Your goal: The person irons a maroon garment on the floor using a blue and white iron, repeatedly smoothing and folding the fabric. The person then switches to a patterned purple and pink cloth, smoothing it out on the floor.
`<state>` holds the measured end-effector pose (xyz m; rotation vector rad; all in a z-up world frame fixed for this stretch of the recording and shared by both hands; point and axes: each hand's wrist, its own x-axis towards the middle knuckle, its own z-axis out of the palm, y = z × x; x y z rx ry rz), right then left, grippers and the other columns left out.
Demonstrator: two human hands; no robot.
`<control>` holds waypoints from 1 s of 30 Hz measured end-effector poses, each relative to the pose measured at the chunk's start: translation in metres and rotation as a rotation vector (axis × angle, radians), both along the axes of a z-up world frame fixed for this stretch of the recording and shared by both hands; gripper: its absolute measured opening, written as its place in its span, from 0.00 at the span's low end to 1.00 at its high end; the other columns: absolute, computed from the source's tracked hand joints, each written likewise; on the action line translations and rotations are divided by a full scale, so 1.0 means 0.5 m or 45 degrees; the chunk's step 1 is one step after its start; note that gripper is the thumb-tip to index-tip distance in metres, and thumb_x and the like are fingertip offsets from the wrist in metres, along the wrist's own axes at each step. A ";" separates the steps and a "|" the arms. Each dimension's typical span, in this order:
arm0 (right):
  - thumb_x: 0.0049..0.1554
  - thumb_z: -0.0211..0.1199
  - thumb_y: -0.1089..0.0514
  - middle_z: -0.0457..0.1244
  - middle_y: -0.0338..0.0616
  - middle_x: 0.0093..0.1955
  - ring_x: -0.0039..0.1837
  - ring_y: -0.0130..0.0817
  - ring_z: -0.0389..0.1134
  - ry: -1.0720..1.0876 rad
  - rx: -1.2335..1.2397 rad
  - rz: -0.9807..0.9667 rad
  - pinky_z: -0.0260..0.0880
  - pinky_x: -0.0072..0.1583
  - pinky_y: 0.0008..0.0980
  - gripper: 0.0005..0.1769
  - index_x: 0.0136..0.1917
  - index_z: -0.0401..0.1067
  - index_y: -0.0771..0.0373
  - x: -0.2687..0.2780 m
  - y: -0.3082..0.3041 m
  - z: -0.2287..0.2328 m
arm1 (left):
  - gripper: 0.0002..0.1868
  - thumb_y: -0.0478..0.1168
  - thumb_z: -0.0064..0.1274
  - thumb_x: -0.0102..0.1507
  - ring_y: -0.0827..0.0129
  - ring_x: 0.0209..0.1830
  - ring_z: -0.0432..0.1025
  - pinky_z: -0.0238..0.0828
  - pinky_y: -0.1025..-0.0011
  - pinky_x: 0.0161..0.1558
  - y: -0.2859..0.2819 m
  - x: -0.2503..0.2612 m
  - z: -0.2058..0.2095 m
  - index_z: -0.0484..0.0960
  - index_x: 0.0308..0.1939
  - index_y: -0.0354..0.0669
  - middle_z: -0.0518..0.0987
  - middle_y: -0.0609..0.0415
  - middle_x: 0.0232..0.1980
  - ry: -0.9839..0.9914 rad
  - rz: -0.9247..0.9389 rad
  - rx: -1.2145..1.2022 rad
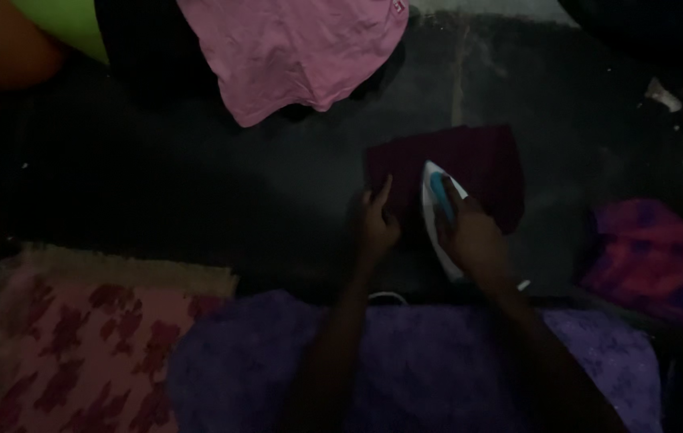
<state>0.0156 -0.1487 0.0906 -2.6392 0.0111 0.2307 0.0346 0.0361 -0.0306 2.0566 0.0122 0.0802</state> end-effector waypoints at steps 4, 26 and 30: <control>0.65 0.56 0.49 0.69 0.64 0.55 0.47 0.56 0.73 -0.122 0.131 -0.075 0.73 0.48 0.50 0.35 0.83 0.56 0.53 0.035 -0.011 -0.019 | 0.43 0.26 0.44 0.62 0.53 0.37 0.76 0.74 0.68 0.44 0.004 -0.014 0.032 0.63 0.81 0.66 0.69 0.26 0.73 0.278 -0.036 0.084; 0.71 0.58 0.47 0.66 0.67 0.66 0.60 0.56 0.71 -0.456 0.207 -0.263 0.72 0.58 0.49 0.32 0.78 0.63 0.70 0.025 -0.205 0.049 | 0.36 0.31 0.46 0.61 0.40 0.75 0.60 0.61 0.46 0.70 -0.013 -0.024 0.096 0.67 0.76 0.46 0.61 0.33 0.78 -0.183 0.041 0.454; 0.70 0.61 0.49 0.67 0.68 0.63 0.58 0.59 0.72 -0.452 0.073 -0.165 0.72 0.57 0.49 0.29 0.76 0.64 0.69 0.031 -0.192 0.020 | 0.30 0.40 0.45 0.70 0.46 0.82 0.55 0.57 0.45 0.75 -0.059 -0.043 0.123 0.67 0.77 0.42 0.58 0.42 0.83 -0.398 -0.200 0.673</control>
